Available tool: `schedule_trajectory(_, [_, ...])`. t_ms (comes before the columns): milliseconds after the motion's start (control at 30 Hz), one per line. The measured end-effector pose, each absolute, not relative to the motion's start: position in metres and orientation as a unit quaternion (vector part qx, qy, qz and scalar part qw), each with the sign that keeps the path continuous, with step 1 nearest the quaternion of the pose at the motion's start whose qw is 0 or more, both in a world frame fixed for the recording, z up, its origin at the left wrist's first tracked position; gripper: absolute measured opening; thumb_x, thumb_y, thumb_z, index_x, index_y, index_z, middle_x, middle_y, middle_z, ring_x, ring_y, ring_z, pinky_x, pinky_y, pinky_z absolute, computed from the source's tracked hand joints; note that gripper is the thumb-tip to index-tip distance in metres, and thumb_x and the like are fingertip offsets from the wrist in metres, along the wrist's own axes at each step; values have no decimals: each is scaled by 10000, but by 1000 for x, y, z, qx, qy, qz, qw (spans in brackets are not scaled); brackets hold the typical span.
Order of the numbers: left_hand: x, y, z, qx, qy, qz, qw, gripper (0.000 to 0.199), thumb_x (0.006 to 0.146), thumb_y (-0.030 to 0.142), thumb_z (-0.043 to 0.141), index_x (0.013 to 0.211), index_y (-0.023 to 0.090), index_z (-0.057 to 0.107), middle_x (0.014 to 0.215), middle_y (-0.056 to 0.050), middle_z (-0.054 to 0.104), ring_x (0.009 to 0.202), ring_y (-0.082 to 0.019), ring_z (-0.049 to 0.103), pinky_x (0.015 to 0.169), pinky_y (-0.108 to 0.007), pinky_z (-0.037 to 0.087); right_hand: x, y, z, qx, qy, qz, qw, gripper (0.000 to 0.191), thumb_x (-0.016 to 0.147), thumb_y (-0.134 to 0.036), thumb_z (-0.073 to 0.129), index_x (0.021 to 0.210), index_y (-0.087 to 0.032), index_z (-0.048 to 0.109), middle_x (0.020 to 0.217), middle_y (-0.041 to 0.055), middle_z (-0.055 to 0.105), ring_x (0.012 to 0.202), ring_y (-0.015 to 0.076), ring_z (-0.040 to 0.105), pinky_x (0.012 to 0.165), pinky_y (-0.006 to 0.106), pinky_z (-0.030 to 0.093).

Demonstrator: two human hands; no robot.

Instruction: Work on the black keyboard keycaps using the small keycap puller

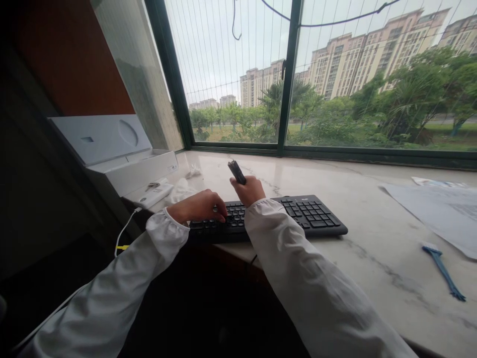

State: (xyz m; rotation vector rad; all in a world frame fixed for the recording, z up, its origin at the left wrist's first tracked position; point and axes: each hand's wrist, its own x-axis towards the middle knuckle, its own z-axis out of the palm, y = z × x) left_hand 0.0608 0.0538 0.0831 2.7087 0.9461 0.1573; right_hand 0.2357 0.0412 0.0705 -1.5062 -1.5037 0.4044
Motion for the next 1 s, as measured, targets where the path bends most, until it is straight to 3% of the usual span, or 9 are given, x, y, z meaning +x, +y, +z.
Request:
schedule_trajectory(333, [60,55,80,921,344,69,168,188,689,302,696,858,231,740,842,-6,718,806,-142,638,782,-215,453,236,40,71,-610,-615,162,473,416,748,-481,524,479,-168,480,464,18,485,474,110,412,485,262,286])
schedule_trajectory(1000, [64,51,79,923,360,65,120,186,670,268,714,851,240,745,827,-10,719,826,-166,637,817,-238,457,235,40,70,-608,-616,162,475,415,743,-482,527,476,-166,492,460,17,490,474,113,421,484,262,292])
